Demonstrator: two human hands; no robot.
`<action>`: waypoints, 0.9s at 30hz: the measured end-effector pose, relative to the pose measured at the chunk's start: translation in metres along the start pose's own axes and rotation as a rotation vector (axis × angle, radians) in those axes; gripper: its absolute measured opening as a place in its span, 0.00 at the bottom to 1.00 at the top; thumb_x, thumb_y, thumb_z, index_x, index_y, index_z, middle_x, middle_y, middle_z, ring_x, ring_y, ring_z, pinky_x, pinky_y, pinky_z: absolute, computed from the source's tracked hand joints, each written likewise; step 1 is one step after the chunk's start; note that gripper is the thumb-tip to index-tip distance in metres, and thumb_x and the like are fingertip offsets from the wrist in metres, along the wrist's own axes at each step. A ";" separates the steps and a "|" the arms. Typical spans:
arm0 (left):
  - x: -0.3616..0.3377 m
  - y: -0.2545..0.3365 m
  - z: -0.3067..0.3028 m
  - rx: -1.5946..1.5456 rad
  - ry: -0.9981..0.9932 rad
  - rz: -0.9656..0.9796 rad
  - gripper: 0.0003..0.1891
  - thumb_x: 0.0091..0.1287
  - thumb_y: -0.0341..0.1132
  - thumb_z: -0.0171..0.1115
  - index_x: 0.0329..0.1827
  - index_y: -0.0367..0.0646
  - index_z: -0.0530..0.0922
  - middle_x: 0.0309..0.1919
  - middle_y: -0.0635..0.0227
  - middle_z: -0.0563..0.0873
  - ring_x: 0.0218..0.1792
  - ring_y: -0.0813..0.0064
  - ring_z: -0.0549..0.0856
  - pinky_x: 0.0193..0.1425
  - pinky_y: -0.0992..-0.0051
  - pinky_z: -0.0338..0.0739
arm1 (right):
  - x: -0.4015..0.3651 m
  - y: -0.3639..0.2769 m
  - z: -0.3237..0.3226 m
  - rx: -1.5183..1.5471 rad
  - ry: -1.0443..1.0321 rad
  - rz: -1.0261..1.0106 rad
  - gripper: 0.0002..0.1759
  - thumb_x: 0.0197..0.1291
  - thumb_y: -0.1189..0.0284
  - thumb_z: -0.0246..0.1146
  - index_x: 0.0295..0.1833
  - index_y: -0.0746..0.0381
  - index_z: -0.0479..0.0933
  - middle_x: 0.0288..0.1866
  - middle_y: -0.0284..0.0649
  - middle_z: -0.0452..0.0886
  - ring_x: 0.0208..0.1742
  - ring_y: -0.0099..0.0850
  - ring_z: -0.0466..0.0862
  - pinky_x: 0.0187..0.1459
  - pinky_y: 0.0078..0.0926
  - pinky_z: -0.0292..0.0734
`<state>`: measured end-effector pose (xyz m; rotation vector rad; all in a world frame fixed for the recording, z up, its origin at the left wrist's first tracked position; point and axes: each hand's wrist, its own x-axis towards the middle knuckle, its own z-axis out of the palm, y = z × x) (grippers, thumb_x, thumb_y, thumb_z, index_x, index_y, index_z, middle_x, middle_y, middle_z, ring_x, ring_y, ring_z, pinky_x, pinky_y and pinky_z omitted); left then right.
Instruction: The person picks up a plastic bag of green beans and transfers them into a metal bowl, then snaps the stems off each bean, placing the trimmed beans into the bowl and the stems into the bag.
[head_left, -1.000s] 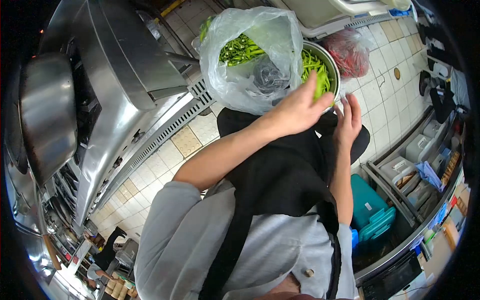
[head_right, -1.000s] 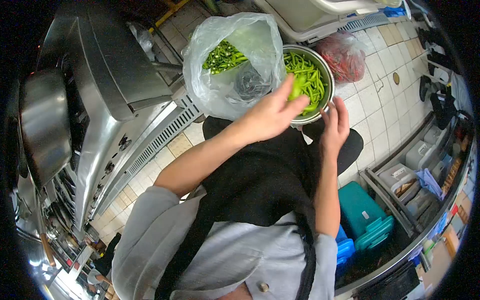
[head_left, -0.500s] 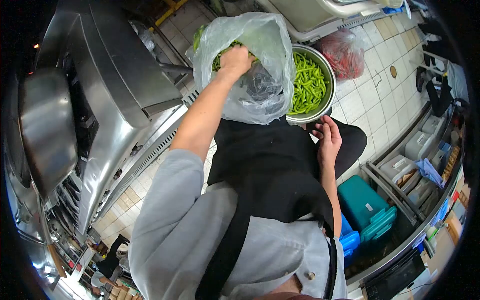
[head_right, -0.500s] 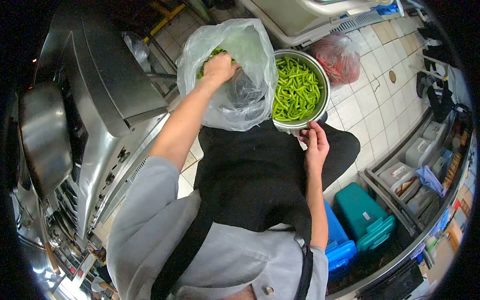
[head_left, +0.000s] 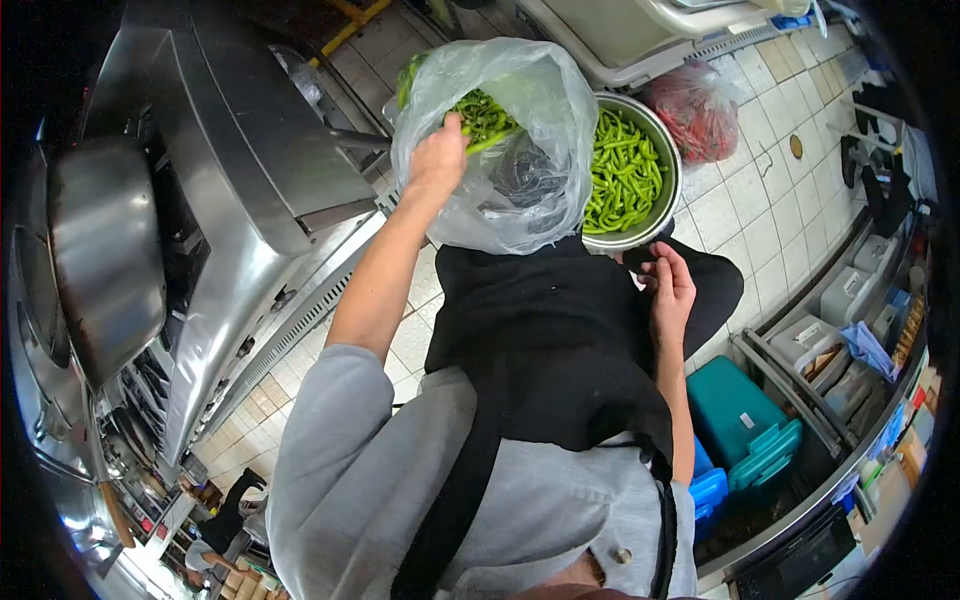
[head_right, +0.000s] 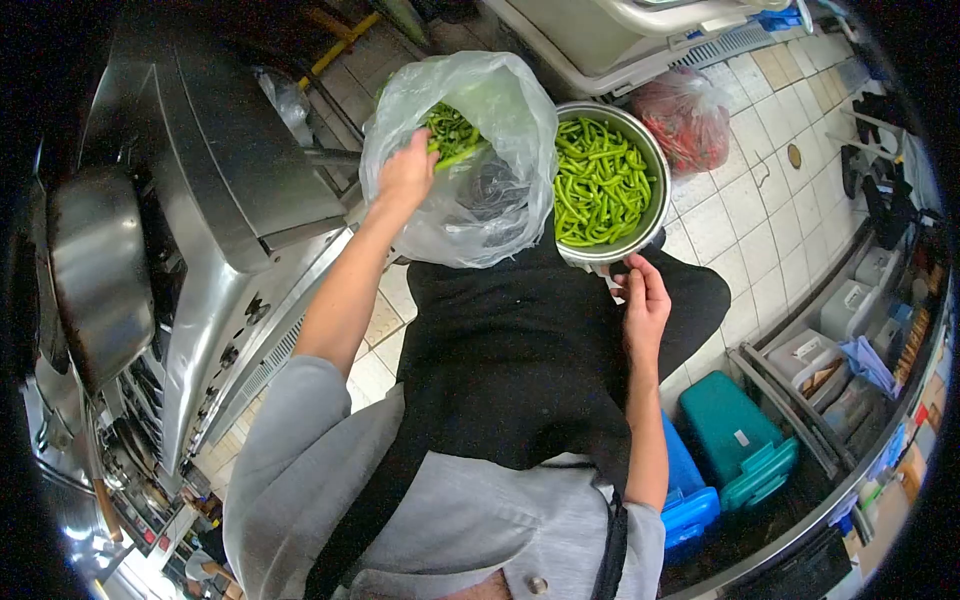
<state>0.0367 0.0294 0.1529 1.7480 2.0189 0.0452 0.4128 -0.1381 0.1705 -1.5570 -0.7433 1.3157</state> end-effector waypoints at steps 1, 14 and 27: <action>-0.004 -0.008 0.001 0.007 0.022 0.003 0.17 0.72 0.39 0.59 0.59 0.42 0.73 0.43 0.46 0.87 0.47 0.43 0.86 0.51 0.49 0.79 | 0.003 -0.004 0.003 0.008 -0.002 -0.005 0.16 0.76 0.71 0.56 0.63 0.65 0.77 0.56 0.37 0.83 0.43 0.21 0.82 0.43 0.20 0.81; 0.011 0.006 0.027 0.139 -0.211 0.053 0.19 0.64 0.44 0.66 0.55 0.45 0.79 0.44 0.48 0.88 0.48 0.47 0.87 0.53 0.52 0.81 | -0.004 0.016 0.011 -0.127 -0.106 -0.067 0.15 0.77 0.72 0.55 0.62 0.65 0.78 0.47 0.33 0.84 0.41 0.19 0.82 0.41 0.19 0.80; -0.016 -0.002 -0.004 0.024 0.166 0.026 0.20 0.72 0.49 0.58 0.49 0.38 0.78 0.46 0.45 0.86 0.48 0.44 0.86 0.52 0.50 0.79 | -0.007 0.021 0.003 -0.117 -0.066 -0.004 0.14 0.76 0.72 0.55 0.61 0.65 0.77 0.50 0.33 0.83 0.42 0.20 0.82 0.40 0.19 0.81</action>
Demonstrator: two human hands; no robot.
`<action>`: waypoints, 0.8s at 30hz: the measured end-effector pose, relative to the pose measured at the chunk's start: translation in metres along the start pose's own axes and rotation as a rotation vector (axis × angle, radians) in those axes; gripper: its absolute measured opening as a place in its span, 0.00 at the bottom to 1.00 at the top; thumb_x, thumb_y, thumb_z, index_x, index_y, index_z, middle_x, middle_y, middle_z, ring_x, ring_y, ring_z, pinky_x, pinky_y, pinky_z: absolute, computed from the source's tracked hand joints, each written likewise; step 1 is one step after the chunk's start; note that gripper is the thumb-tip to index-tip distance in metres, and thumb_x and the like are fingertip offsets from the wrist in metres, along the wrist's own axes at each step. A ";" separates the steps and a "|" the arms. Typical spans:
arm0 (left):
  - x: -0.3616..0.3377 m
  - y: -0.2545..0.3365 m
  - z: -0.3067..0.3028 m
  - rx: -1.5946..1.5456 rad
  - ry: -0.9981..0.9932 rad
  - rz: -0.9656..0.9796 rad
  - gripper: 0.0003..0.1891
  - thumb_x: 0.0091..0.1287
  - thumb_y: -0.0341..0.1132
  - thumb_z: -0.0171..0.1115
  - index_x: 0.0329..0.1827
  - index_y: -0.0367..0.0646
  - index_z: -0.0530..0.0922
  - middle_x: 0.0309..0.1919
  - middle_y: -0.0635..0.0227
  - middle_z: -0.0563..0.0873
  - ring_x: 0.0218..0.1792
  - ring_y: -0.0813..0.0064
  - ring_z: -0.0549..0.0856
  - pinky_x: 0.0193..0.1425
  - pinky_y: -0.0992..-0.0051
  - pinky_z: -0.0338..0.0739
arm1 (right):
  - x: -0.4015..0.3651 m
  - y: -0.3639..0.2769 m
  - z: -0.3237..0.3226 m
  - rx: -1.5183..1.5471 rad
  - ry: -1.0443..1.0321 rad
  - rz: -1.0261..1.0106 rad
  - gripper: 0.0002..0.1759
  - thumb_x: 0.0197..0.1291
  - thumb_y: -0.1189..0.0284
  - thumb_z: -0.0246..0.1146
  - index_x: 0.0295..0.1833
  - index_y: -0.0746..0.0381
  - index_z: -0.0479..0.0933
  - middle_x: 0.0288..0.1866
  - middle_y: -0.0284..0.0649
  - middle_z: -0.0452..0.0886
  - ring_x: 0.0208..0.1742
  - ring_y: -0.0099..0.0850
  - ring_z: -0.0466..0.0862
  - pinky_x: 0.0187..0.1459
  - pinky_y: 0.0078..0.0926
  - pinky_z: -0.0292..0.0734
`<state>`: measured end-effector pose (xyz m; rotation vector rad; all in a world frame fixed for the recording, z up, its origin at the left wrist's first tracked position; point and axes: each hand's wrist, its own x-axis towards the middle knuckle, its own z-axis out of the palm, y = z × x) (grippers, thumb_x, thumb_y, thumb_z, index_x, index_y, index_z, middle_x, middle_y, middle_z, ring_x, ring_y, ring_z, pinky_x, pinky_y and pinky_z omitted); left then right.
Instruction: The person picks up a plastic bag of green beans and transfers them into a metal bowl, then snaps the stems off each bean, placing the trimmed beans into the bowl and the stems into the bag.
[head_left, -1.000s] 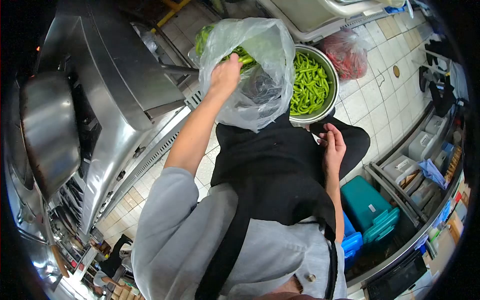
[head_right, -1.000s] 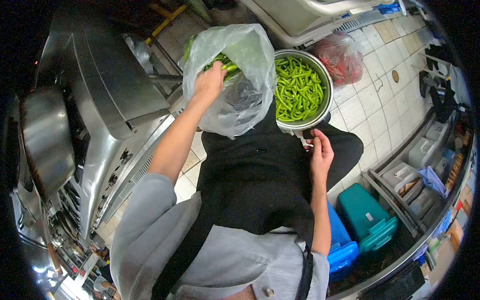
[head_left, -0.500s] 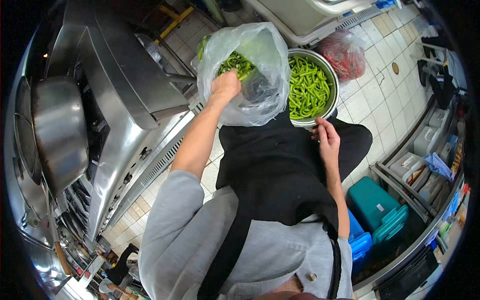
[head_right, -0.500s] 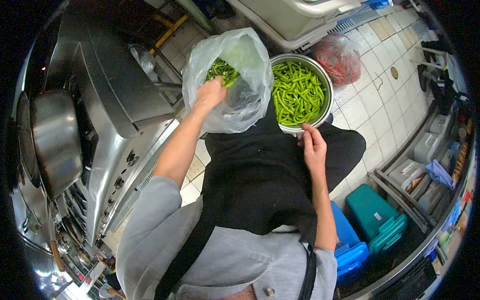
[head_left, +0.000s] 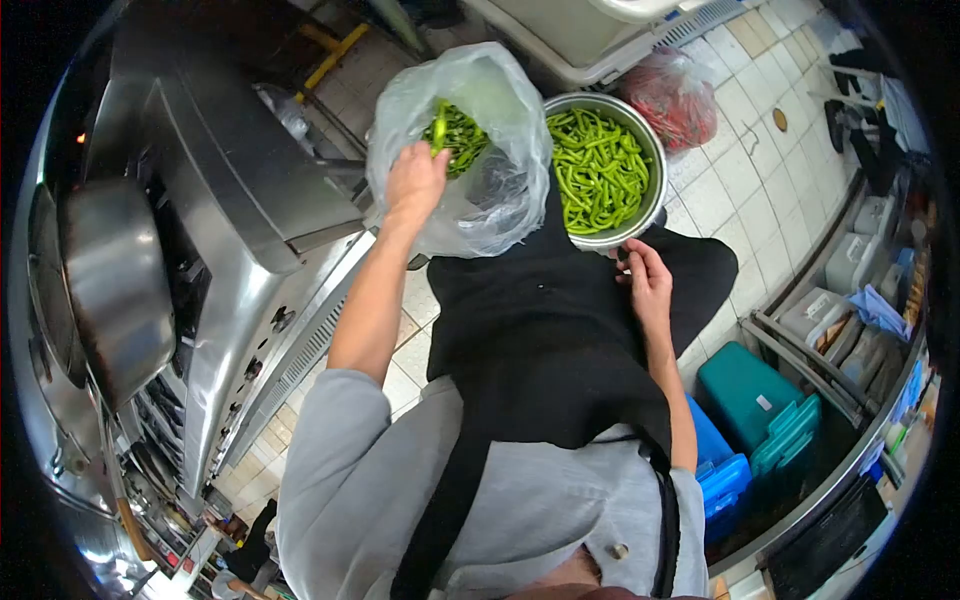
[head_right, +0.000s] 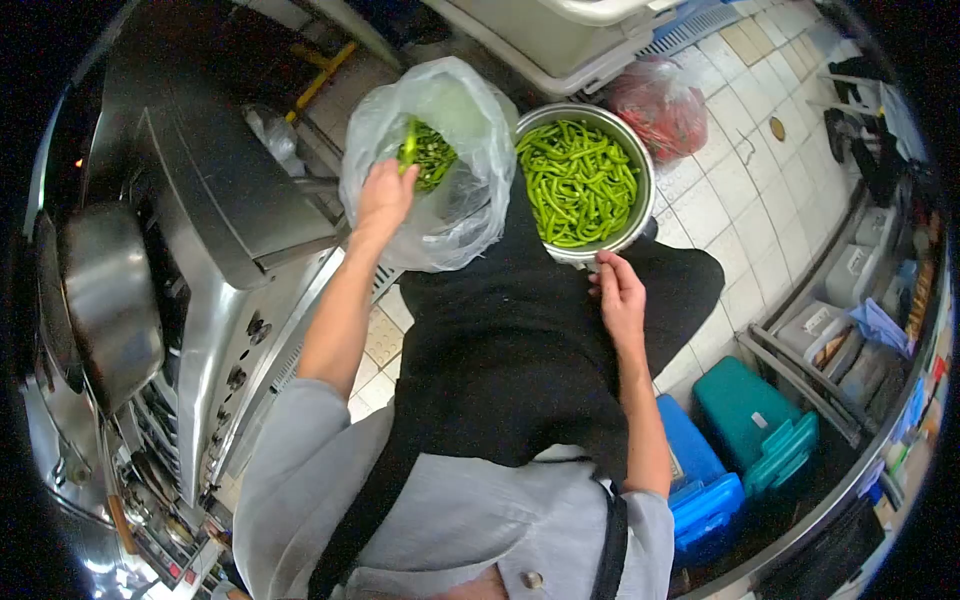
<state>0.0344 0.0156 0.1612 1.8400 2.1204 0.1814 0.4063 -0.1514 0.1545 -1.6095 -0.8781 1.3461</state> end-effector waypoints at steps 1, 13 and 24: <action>-0.002 0.002 -0.007 -0.080 -0.035 -0.080 0.21 0.73 0.50 0.56 0.51 0.39 0.77 0.45 0.43 0.86 0.47 0.42 0.86 0.50 0.49 0.79 | 0.000 -0.002 0.001 0.015 -0.018 -0.025 0.14 0.76 0.72 0.56 0.61 0.64 0.78 0.48 0.32 0.83 0.42 0.20 0.82 0.39 0.19 0.80; -0.067 0.047 -0.128 -0.183 0.306 0.118 0.16 0.75 0.39 0.56 0.61 0.43 0.78 0.52 0.51 0.85 0.53 0.48 0.83 0.57 0.59 0.77 | -0.017 -0.059 -0.006 -0.381 -0.046 -0.436 0.14 0.67 0.75 0.61 0.56 0.66 0.79 0.49 0.49 0.84 0.53 0.43 0.85 0.55 0.35 0.80; -0.062 0.100 -0.095 -0.032 0.050 0.305 0.18 0.75 0.45 0.56 0.53 0.39 0.80 0.35 0.43 0.86 0.41 0.39 0.85 0.43 0.49 0.78 | -0.034 -0.113 -0.006 -0.440 -0.085 -0.777 0.25 0.66 0.73 0.66 0.66 0.68 0.71 0.64 0.53 0.76 0.66 0.47 0.77 0.67 0.37 0.72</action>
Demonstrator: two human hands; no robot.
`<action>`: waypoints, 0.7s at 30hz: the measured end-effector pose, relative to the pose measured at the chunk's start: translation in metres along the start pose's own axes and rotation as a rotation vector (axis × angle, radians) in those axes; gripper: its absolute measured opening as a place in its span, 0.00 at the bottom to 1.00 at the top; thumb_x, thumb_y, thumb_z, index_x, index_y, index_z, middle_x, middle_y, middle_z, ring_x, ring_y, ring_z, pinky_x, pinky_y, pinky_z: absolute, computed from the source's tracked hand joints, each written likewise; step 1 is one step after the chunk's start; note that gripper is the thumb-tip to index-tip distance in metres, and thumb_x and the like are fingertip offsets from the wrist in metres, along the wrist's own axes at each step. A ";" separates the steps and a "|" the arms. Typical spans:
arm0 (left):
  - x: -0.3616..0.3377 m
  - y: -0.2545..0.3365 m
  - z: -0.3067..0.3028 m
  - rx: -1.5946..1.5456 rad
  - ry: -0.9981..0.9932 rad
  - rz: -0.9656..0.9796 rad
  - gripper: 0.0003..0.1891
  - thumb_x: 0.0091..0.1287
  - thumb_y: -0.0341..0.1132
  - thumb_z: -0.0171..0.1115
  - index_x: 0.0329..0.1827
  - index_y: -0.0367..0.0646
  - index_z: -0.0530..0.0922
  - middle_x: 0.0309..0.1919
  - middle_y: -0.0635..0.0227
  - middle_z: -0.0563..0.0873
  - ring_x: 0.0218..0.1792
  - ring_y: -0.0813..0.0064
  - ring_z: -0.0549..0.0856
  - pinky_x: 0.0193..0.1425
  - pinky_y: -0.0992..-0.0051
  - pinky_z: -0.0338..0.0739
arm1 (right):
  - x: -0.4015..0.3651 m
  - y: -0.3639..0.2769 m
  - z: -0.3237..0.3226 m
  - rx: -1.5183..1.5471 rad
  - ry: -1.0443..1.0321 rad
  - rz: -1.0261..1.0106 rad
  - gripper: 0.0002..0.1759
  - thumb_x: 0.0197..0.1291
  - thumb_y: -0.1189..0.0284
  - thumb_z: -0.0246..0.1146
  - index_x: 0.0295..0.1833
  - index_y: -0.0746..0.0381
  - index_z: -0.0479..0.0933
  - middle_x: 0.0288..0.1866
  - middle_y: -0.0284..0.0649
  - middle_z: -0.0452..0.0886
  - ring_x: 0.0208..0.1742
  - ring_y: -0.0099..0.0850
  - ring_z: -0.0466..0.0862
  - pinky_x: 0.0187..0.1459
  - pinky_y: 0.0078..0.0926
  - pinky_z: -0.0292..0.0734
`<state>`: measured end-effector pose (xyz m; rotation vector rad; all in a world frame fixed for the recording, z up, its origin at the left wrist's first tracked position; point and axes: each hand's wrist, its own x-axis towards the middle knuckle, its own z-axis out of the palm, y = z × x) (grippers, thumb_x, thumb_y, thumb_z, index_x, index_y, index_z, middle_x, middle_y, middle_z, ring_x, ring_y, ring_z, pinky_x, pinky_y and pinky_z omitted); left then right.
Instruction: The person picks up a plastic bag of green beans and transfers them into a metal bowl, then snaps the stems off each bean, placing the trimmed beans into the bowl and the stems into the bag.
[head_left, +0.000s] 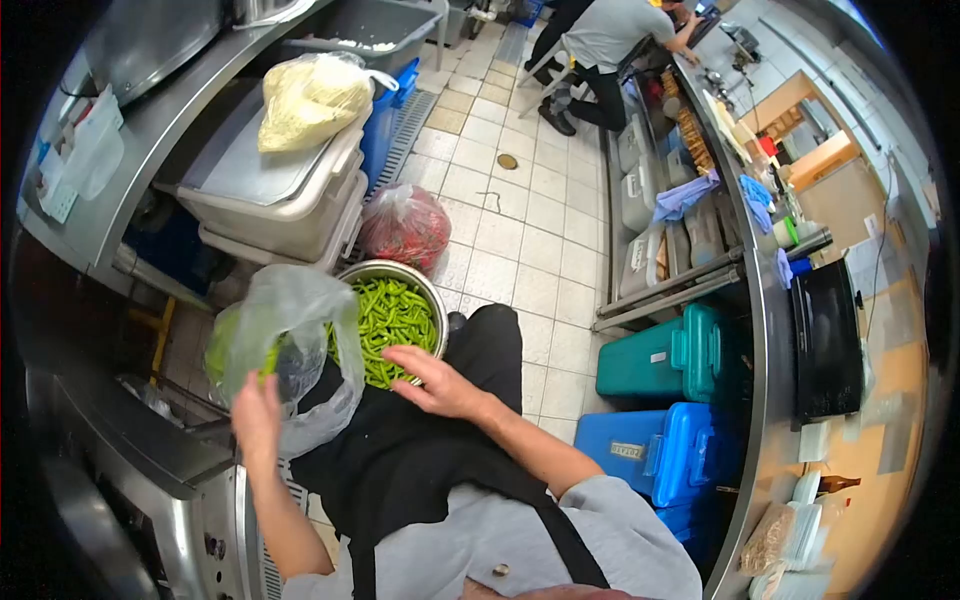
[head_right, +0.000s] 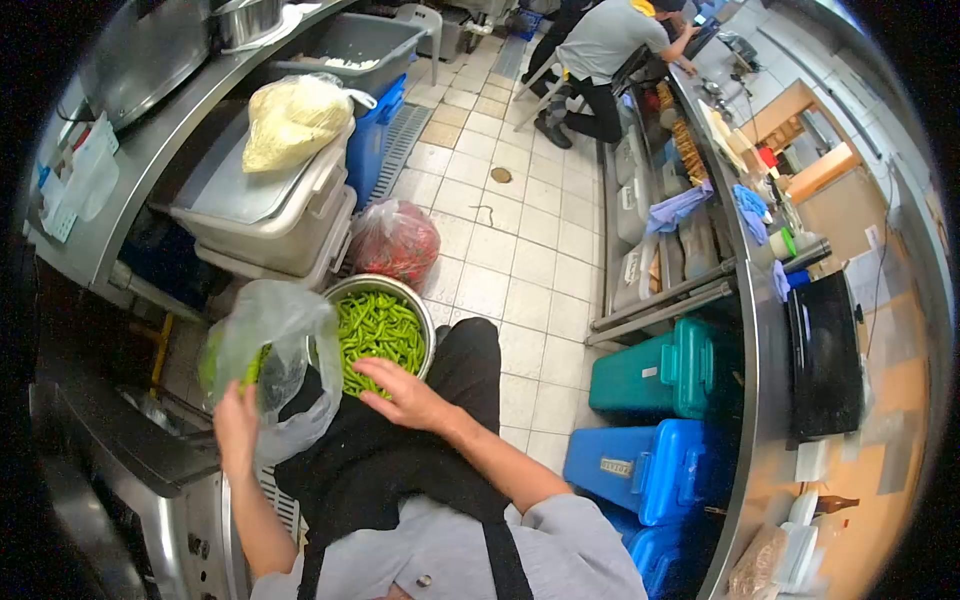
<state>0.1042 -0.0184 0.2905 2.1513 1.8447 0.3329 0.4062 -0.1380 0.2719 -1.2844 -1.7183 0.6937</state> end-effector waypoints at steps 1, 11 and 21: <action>0.008 -0.023 -0.001 0.031 0.013 -0.110 0.18 0.76 0.46 0.54 0.52 0.39 0.80 0.36 0.42 0.87 0.42 0.39 0.85 0.43 0.49 0.78 | -0.004 0.002 0.001 0.001 -0.011 0.001 0.25 0.66 0.72 0.66 0.66 0.68 0.71 0.64 0.53 0.76 0.66 0.47 0.77 0.66 0.37 0.72; -0.036 -0.011 -0.100 -0.481 0.779 -0.255 0.17 0.77 0.40 0.55 0.58 0.35 0.76 0.47 0.40 0.85 0.49 0.40 0.83 0.51 0.54 0.77 | -0.018 0.011 0.008 0.155 -0.035 0.166 0.20 0.69 0.74 0.62 0.64 0.68 0.74 0.55 0.48 0.80 0.54 0.40 0.82 0.55 0.32 0.78; -0.071 0.061 -0.189 -0.368 -0.394 -0.019 0.11 0.68 0.37 0.63 0.40 0.35 0.81 0.28 0.48 0.85 0.34 0.39 0.83 0.37 0.51 0.75 | -0.023 0.008 -0.002 0.250 -0.016 0.271 0.18 0.72 0.72 0.60 0.62 0.68 0.76 0.55 0.48 0.83 0.55 0.41 0.84 0.57 0.32 0.77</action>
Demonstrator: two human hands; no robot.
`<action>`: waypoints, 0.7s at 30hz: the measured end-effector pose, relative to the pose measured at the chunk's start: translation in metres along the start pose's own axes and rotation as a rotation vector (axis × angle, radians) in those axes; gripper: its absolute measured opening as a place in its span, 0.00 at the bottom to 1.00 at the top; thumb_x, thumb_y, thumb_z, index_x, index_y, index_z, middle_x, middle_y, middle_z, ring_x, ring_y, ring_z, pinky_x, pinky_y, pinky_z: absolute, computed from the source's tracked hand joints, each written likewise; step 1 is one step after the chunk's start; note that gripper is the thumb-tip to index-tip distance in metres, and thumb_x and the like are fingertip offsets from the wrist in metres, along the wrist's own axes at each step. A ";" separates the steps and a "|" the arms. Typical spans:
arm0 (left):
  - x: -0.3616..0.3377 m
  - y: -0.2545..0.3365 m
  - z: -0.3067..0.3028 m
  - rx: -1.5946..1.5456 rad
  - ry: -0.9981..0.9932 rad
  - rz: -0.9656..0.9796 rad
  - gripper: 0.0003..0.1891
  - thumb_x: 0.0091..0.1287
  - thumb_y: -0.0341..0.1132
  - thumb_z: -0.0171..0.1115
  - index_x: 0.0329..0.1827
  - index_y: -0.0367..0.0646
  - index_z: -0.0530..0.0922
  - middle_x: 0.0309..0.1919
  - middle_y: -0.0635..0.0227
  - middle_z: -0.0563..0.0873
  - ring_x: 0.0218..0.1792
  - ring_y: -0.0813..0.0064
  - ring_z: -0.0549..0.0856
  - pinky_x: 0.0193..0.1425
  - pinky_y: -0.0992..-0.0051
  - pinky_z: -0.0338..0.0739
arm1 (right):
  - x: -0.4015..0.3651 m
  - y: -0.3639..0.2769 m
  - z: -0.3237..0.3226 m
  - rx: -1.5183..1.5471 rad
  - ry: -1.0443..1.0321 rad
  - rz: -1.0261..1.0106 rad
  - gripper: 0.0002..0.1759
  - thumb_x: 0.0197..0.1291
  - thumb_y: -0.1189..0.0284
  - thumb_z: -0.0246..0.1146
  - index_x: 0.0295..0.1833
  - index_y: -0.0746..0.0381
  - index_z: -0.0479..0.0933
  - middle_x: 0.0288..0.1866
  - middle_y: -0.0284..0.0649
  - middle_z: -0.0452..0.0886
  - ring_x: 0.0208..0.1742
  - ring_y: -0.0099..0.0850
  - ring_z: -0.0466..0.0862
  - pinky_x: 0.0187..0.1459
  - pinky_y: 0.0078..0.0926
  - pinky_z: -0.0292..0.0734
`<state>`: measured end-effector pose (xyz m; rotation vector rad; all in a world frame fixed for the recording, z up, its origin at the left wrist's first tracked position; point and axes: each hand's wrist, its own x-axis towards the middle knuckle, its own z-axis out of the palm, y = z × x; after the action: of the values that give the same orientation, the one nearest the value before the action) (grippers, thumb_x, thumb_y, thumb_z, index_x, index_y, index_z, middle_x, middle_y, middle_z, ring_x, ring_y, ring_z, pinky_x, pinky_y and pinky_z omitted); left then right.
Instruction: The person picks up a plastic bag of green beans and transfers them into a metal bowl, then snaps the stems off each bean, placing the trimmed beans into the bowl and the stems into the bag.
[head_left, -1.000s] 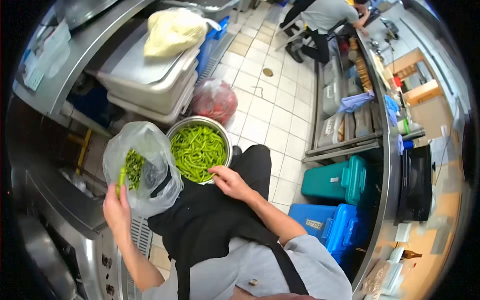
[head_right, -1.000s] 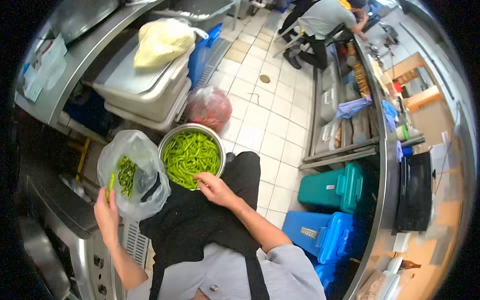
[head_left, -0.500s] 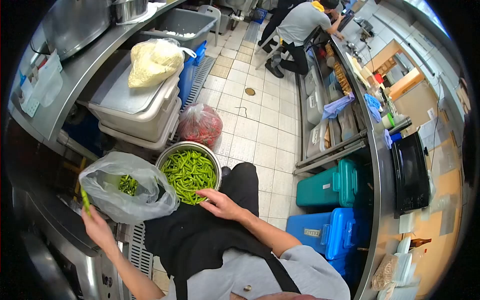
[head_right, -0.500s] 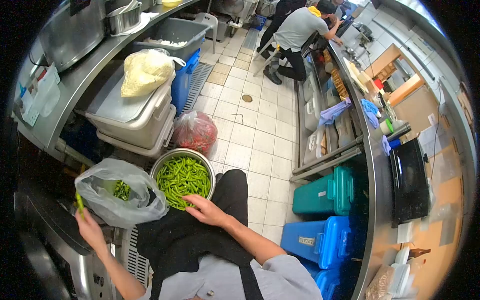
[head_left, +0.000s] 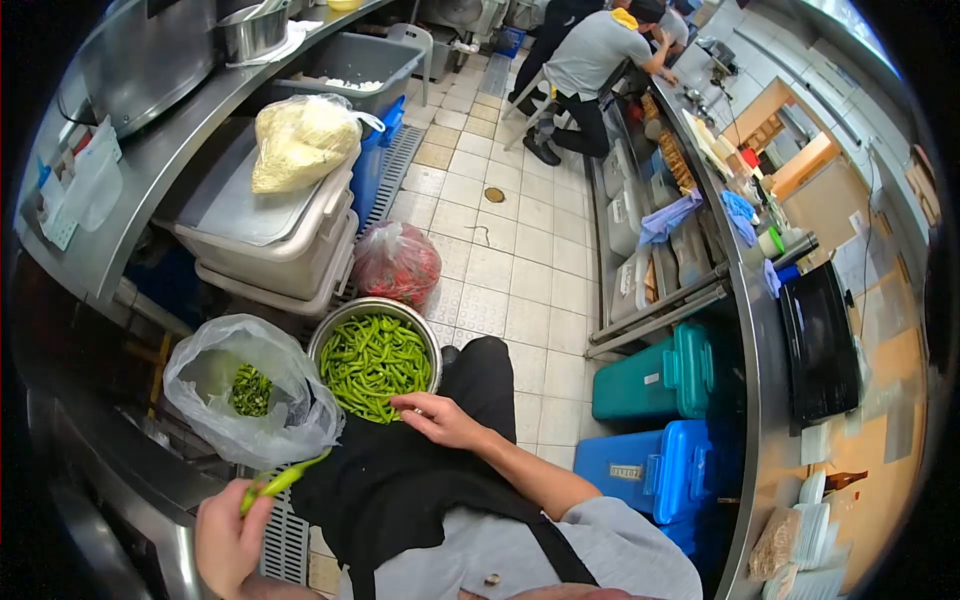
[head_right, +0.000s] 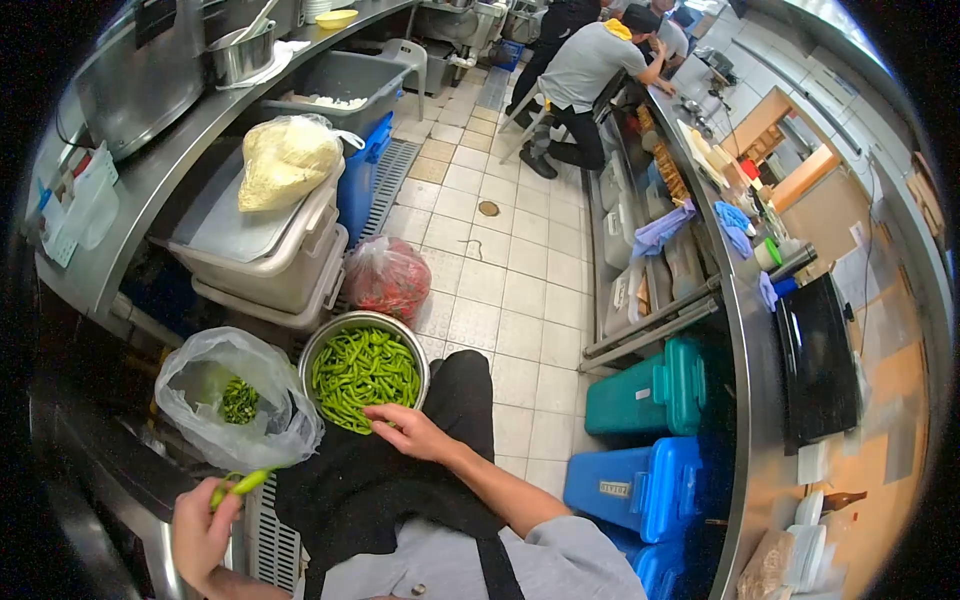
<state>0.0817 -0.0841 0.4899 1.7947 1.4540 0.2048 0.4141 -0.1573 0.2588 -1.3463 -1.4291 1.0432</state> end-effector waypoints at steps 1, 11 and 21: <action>0.011 -0.001 0.013 0.130 -0.025 0.129 0.11 0.68 0.37 0.63 0.39 0.36 0.81 0.27 0.49 0.84 0.33 0.40 0.83 0.36 0.51 0.75 | 0.002 -0.001 0.002 0.002 -0.008 -0.004 0.18 0.72 0.72 0.60 0.62 0.68 0.76 0.55 0.48 0.83 0.55 0.41 0.84 0.57 0.32 0.77; 0.104 -0.031 0.140 0.015 -0.412 0.363 0.13 0.70 0.40 0.64 0.37 0.38 0.81 0.26 0.55 0.85 0.29 0.54 0.85 0.34 0.61 0.76 | 0.002 -0.018 0.016 -0.013 -0.220 -0.166 0.17 0.74 0.69 0.58 0.61 0.68 0.77 0.46 0.50 0.84 0.49 0.44 0.85 0.53 0.35 0.79; 0.093 -0.031 0.117 -0.081 -0.368 0.222 0.12 0.69 0.41 0.64 0.41 0.39 0.82 0.27 0.54 0.85 0.30 0.52 0.85 0.34 0.60 0.76 | -0.007 -0.019 0.015 -0.037 -0.292 -0.092 0.16 0.72 0.71 0.58 0.60 0.69 0.76 0.41 0.48 0.83 0.41 0.40 0.85 0.44 0.35 0.79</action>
<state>0.1565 -0.0573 0.3591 1.8135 0.9770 0.0404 0.3948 -0.1653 0.2734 -1.1756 -1.7152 1.1934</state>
